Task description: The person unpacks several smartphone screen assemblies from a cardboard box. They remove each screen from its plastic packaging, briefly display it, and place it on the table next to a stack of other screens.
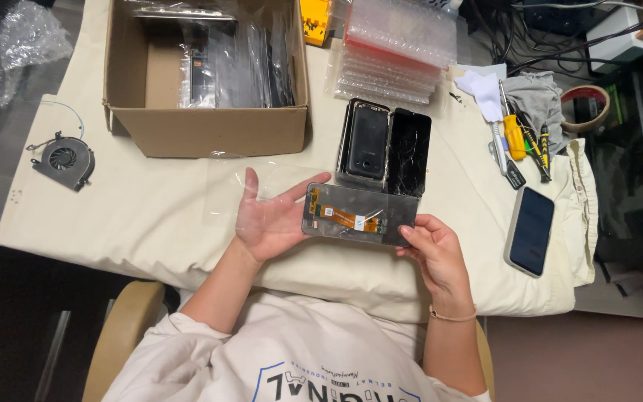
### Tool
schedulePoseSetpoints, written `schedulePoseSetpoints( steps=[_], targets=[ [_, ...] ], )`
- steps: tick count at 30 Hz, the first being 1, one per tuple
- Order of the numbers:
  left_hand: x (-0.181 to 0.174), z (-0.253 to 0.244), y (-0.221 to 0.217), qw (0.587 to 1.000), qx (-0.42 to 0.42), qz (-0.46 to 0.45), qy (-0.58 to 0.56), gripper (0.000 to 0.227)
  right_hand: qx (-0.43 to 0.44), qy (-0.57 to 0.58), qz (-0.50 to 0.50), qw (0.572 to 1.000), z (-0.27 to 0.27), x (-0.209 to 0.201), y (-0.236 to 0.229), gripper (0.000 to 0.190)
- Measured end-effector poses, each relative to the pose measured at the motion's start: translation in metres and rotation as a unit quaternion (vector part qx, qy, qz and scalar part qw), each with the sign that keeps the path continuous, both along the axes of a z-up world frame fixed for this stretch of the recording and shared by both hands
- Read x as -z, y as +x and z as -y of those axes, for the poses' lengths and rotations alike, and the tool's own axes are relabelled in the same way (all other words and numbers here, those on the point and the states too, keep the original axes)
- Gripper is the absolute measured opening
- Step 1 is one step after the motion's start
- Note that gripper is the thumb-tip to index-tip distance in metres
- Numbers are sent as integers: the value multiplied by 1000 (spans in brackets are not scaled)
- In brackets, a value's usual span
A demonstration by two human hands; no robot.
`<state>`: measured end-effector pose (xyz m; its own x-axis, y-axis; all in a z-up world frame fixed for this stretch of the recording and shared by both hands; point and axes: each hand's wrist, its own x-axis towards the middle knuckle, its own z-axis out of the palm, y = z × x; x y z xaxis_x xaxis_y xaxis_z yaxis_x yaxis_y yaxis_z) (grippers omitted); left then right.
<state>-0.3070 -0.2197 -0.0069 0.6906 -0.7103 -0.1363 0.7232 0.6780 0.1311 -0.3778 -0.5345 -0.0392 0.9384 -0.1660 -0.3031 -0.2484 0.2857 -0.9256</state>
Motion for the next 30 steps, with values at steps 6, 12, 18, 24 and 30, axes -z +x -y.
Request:
schedulePoseSetpoints(
  steps=[6, 12, 18, 24, 30],
  targets=[
    [19, -4, 6, 999, -13, -17, -25, 120, 8, -10, 5, 1000, 12, 7, -2, 23],
    [27, -14, 14, 995, -18, 72, -67, 122, 15, -13, 13, 1000, 17, 3, -2, 23],
    [24, -22, 9, 994, -17, 77, -82, 119, 18, -19, 18, 999, 23, 6, -5, 25],
    [28, -24, 10, 991, -10, 106, -78, 120, 23, -19, 20, 999, 31, 13, -7, 26],
    [27, -30, 13, 990, -14, 121, -67, 118, 32, -6, 19, 999, 37, 12, -9, 26]
  ],
)
